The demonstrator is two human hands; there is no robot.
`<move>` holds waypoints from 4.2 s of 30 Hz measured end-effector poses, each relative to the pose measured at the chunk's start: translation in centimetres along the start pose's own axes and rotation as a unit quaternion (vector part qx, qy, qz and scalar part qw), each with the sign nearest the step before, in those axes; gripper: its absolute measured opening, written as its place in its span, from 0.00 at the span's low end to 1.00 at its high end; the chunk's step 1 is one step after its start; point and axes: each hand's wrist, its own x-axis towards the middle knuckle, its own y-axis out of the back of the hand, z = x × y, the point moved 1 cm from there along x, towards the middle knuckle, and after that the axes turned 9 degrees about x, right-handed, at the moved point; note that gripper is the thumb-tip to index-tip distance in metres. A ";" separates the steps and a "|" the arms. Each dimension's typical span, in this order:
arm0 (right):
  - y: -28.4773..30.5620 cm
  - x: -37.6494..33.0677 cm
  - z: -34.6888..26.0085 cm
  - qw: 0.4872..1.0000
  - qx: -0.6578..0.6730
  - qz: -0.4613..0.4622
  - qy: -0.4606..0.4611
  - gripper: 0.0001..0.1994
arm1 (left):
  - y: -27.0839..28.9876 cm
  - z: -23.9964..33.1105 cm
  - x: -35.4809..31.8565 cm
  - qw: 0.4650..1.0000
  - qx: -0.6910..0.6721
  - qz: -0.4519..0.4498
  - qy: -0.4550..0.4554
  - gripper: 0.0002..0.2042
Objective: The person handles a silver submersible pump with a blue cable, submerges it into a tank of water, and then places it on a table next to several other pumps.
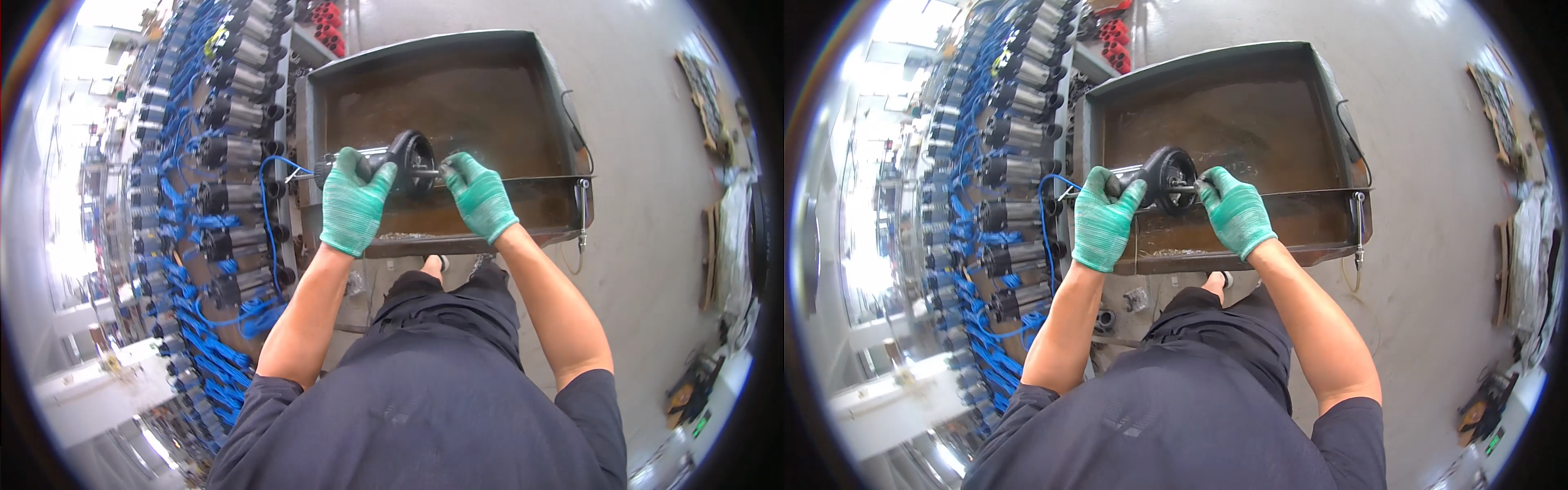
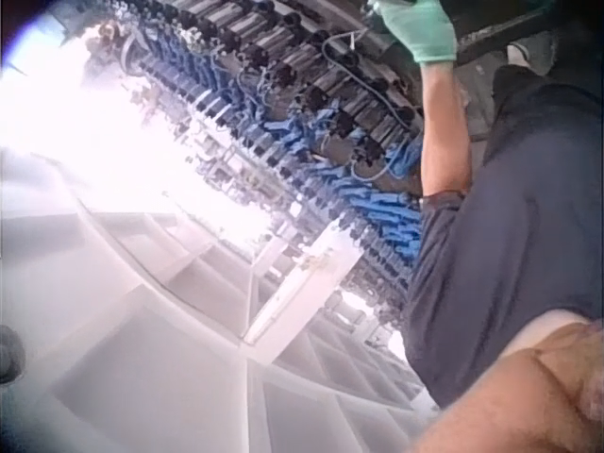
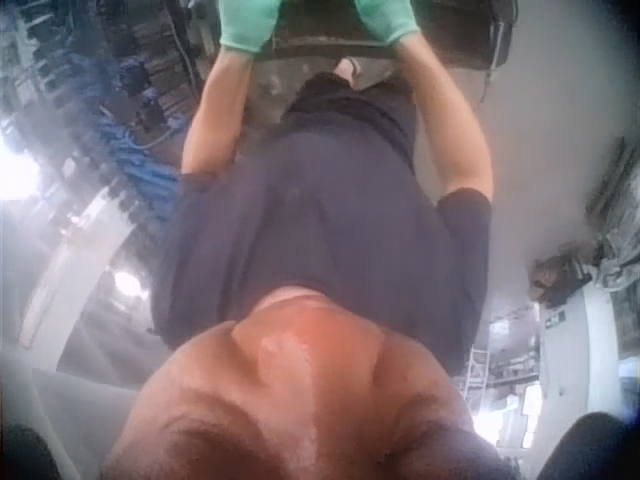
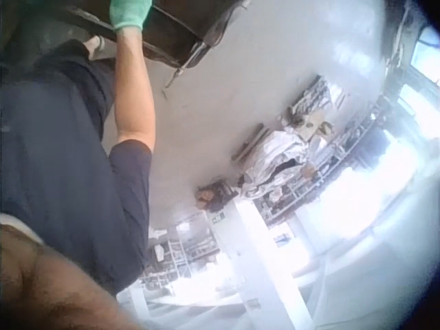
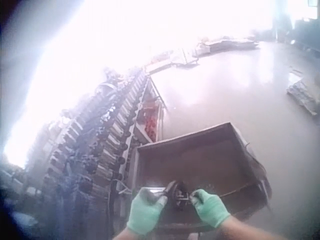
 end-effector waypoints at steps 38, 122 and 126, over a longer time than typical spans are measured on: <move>3.7 -5.7 7.8 0.822 0.147 -0.136 -0.533 0.27 | 11.0 -28.3 -5.8 0.959 0.007 -0.281 0.035 0.20; 3.7 -5.8 7.2 0.914 -0.101 -0.281 -0.273 0.19 | 10.8 -32.3 -7.6 0.877 -0.299 -0.011 0.375 0.19; 6.3 -7.3 8.6 0.913 -0.224 -0.267 -0.212 0.11 | 12.5 -33.0 -9.7 0.876 -0.262 0.086 0.396 0.19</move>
